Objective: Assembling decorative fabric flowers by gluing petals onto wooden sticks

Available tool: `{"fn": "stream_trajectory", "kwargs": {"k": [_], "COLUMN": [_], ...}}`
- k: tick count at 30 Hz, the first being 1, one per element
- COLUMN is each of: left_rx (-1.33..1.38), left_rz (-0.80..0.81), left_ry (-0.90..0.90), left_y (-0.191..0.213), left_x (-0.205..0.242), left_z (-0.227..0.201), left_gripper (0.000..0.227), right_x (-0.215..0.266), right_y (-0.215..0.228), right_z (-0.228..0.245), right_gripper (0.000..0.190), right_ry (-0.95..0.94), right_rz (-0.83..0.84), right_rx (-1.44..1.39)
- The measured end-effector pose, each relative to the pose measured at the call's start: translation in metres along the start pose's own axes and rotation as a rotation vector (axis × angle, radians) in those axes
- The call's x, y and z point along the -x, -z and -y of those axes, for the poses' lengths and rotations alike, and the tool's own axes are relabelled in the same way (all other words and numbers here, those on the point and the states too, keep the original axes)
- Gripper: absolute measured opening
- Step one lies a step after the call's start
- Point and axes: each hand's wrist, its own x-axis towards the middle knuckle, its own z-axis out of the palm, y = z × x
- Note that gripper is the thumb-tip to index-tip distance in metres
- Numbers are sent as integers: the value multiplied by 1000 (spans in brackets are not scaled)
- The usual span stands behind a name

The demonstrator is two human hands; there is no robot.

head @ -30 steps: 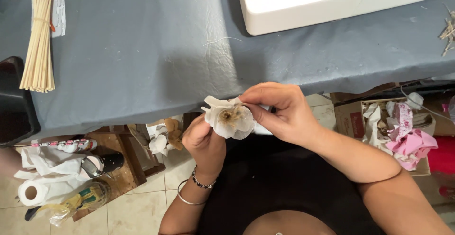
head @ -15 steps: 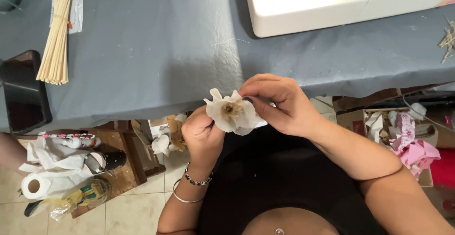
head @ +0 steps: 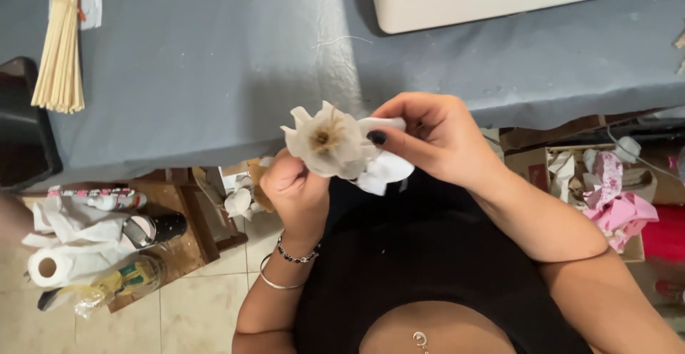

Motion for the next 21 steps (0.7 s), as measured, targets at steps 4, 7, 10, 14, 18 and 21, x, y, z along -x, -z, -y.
{"fn": "stream_trajectory", "kwargs": {"k": [4, 7, 10, 14, 18, 21], "left_rx": [-26, -46, -15, -73, -94, -115], "left_rz": [13, 16, 24, 16, 32, 42], "left_ry": [-68, -105, -88, -92, -87, -89], "left_y": [-10, -12, -12, -12, -13, -12], "left_x": [1, 7, 14, 16, 16, 14], "left_z": [4, 2, 9, 8, 5, 2], "left_gripper": [13, 12, 13, 13, 12, 11], "right_x": [-3, -5, -6, -6, -10, -10], "right_y": [-2, -10, -10, -8, -2, 1], "right_z": [-3, 8, 0, 4, 9, 5], "right_gripper": [15, 13, 13, 16, 20, 18], "right_ry": [108, 204, 85, -13, -72, -18], "right_rz": [-175, -226, -160, -78, 12, 45], "right_rx": [236, 335, 176, -24, -148, -134]}}
